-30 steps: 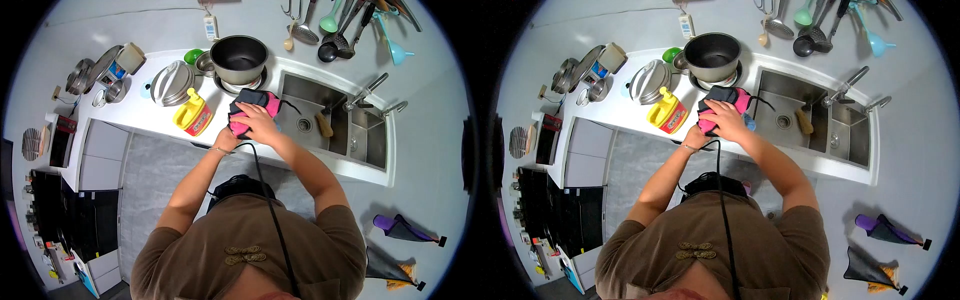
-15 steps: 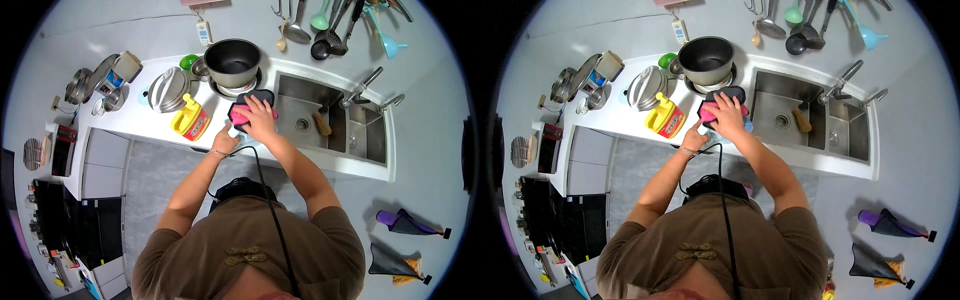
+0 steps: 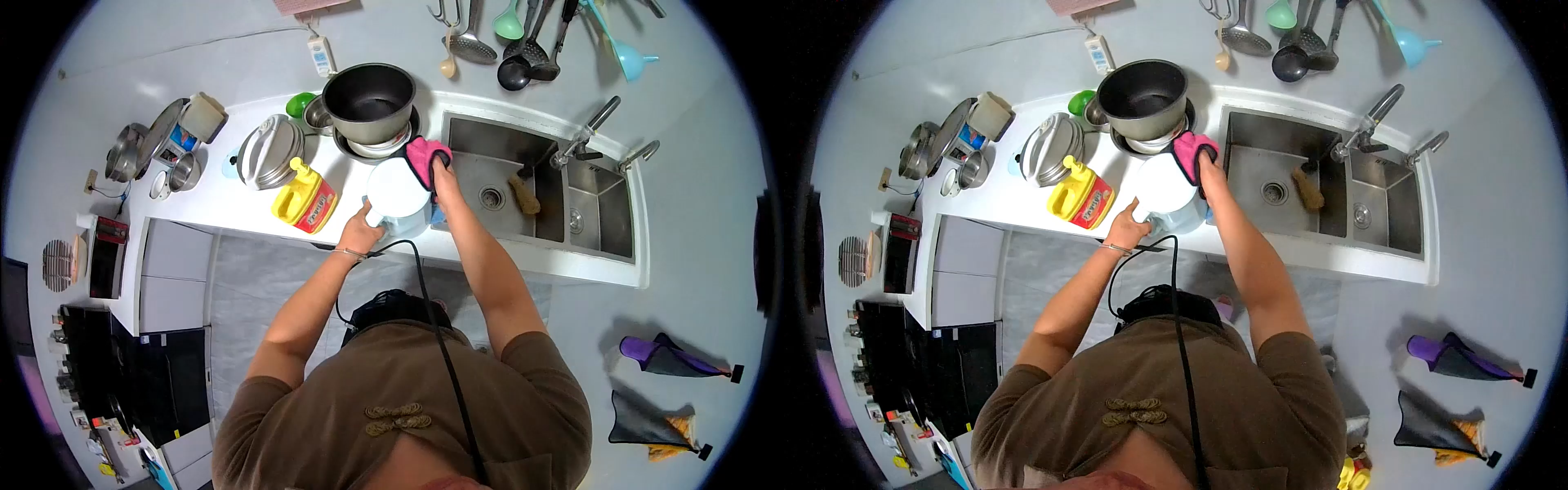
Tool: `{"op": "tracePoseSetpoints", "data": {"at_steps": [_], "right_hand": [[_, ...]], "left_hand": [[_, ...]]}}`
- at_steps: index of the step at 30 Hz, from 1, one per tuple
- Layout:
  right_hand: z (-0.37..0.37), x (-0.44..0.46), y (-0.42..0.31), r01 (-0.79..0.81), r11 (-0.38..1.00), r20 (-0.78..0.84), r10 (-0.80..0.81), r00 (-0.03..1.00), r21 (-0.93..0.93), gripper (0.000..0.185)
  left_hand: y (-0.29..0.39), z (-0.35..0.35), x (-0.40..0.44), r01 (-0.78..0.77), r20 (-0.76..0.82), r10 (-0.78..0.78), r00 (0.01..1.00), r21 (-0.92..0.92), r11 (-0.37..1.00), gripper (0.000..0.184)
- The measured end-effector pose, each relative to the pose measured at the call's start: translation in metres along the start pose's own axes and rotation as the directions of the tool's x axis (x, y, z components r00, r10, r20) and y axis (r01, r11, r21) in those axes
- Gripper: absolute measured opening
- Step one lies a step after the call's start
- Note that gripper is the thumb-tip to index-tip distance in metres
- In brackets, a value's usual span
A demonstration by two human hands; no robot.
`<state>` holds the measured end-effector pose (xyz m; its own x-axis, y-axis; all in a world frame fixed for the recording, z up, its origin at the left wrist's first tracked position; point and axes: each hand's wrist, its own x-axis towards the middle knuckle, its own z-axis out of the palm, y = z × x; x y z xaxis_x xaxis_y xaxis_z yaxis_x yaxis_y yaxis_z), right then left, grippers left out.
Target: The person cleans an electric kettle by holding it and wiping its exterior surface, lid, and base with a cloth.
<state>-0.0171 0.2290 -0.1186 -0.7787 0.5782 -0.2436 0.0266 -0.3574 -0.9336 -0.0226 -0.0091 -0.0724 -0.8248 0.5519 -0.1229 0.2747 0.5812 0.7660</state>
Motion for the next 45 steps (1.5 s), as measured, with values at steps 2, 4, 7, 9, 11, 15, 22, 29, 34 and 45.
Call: {"op": "tracePoseSetpoints", "data": {"at_steps": [2, 4, 7, 9, 11, 15, 22, 29, 34, 45], "right_hand": [[-0.009, 0.014, 0.033, -0.043, 0.993, 0.000, 0.043, 0.999, 0.112, 0.051], [-0.013, 0.005, 0.048, 0.113, 0.987, -0.075, -0.122, 0.990, -0.112, 0.051], [-0.027, 0.011, 0.077, 0.068, 0.974, -0.062, -0.083, 0.995, -0.216, 0.053], [-0.035, 0.005, 0.097, 0.177, 0.862, -0.058, -0.231, 0.971, -0.475, 0.049], [-0.040, 0.000, 0.106, 0.256, 0.669, -0.012, -0.368, 0.930, -0.697, 0.046], [-0.013, -0.043, 0.025, -0.017, 1.000, -0.106, 0.016, 0.994, -0.008, 0.039], [-0.014, -0.044, 0.033, 0.162, 0.976, -0.064, -0.172, 0.983, -0.144, 0.041], [-0.034, -0.032, 0.105, 0.108, 0.982, -0.141, -0.130, 0.982, -0.155, 0.045], [-0.004, -0.069, 0.024, 0.393, 0.899, -0.058, -0.390, 0.919, 0.193, 0.046], [-0.037, -0.060, 0.129, 0.393, 0.904, -0.080, -0.410, 0.909, -0.167, 0.057]], "left_hand": [[0.002, 0.000, -0.001, -0.012, -0.035, 0.013, 0.999, 0.028, 1.000, 0.078], [0.001, 0.001, 0.000, -0.018, -0.033, 0.020, 0.999, 0.035, 0.999, 0.078], [-0.006, 0.004, 0.000, -0.031, -0.041, 0.031, 0.999, 0.018, 0.999, 0.078], [-0.006, 0.005, 0.003, -0.052, -0.052, 0.051, 0.997, -0.003, 0.999, 0.078], [-0.006, 0.005, 0.002, -0.081, -0.081, 0.084, 0.993, 0.041, 0.996, 0.077], [-0.004, 0.001, 0.002, -0.022, -0.041, 0.023, 0.999, 0.028, 0.999, 0.077], [-0.009, 0.004, 0.006, -0.006, -0.042, 0.007, 0.999, 0.022, 1.000, 0.078], [0.004, 0.001, 0.003, -0.005, -0.031, 0.004, 1.000, -0.038, 0.999, 0.077], [-0.001, -0.001, 0.004, 0.075, 0.020, -0.073, 0.997, -0.123, 0.990, 0.080], [0.003, -0.015, 0.008, 0.161, 0.058, -0.156, 0.986, -0.108, 0.981, 0.082]]}}
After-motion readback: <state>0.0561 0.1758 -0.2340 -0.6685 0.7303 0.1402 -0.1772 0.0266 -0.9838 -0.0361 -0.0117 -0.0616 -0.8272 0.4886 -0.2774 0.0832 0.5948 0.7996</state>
